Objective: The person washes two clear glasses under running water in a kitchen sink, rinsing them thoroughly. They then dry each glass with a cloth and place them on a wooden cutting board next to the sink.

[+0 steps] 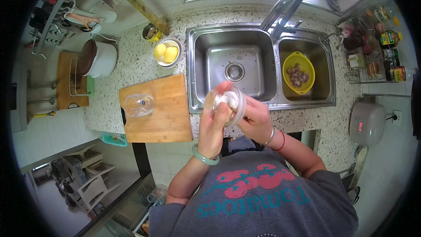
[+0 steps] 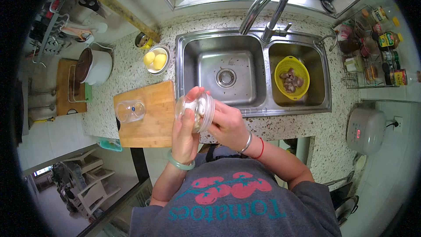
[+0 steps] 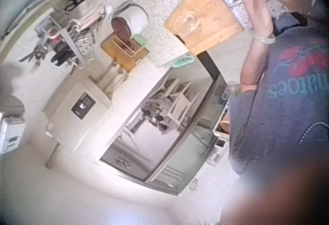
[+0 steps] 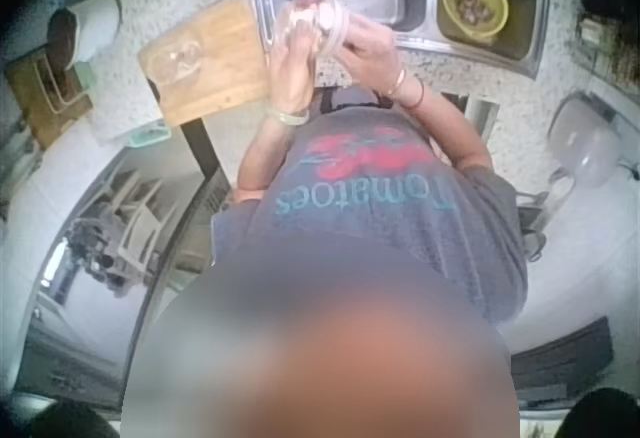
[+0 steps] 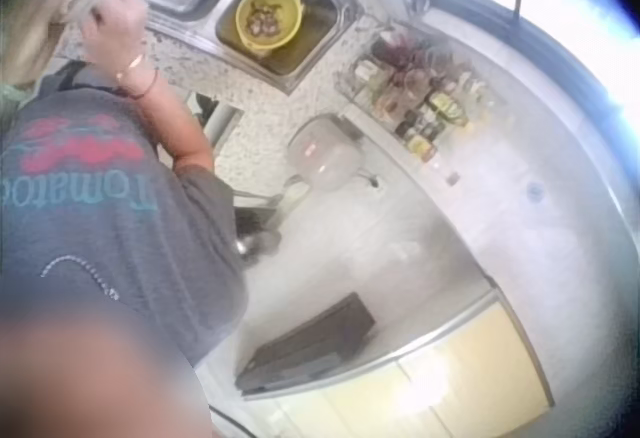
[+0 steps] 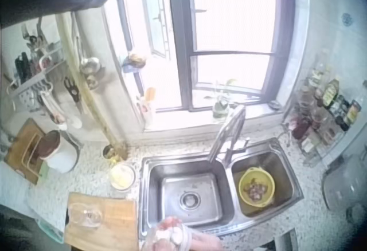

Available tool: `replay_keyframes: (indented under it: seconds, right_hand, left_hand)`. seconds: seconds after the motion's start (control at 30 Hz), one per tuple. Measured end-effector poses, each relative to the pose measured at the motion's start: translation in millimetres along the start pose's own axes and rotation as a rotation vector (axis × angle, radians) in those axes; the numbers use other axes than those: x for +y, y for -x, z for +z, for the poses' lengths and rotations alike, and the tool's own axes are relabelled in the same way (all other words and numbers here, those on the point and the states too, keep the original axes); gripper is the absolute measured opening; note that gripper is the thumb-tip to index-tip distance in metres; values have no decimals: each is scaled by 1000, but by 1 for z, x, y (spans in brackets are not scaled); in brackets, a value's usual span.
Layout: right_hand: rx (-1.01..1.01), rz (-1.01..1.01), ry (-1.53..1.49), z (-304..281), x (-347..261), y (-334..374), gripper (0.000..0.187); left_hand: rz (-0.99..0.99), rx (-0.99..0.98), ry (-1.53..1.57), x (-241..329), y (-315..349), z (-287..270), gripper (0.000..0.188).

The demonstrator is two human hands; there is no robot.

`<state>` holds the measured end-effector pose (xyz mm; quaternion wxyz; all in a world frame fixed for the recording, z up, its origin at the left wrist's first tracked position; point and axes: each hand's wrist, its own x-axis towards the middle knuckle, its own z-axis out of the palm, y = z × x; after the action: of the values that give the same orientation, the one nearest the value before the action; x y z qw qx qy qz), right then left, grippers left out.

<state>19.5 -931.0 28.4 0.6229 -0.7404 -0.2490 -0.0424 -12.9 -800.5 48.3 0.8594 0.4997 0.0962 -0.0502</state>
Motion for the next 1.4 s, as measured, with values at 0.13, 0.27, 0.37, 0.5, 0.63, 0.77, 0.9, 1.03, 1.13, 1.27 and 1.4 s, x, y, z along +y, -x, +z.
replay_keyframes:
  seconds: [0.13, 0.27, 0.37, 0.5, 0.63, 0.77, 0.9, 1.03, 1.13, 1.27, 1.4]
  right_hand:
    - [-57, 524, -570, -10, 13, 10, 17]
    - [-118, 887, -1140, -17, 2, 12, 26]
    - [-209, 902, -1261, -14, -9, 14, 26]
    - [-214, 781, -997, -13, -15, 19, 20]
    - [-165, 488, -574, -16, -21, 18, 15]
    - [-50, 186, -206, -4, -16, 8, 15]
    - [-73, 405, -299, -2, -12, 11, 15]
    - [-130, 811, -989, -5, -5, 24, 22]
    - [-249, 940, -1295, 4, -13, 31, 24]
    - [-276, 784, -997, 10, -16, 36, 17]
    - [-276, 457, -529, 13, -18, 33, 9]
  left_hand:
    - [19, -107, -62, 6, 4, -3, 78]
    - [65, -285, -105, 22, -3, -8, 96]
    - [142, -336, -205, 20, -10, -10, 99]
    - [327, -518, -269, 15, -15, -17, 71]
    - [265, -386, -111, 9, -4, -11, 62]
    - [93, -54, 21, 4, 7, 3, 57]
    - [-69, 43, 35, 5, 13, 2, 68]
    - [16, -210, 28, 8, 18, -17, 86]
    - [90, -231, -159, 7, 15, -26, 94]
    - [108, -261, -48, 1, 24, -35, 65]
    - [29, -188, 19, 1, 33, -41, 62]
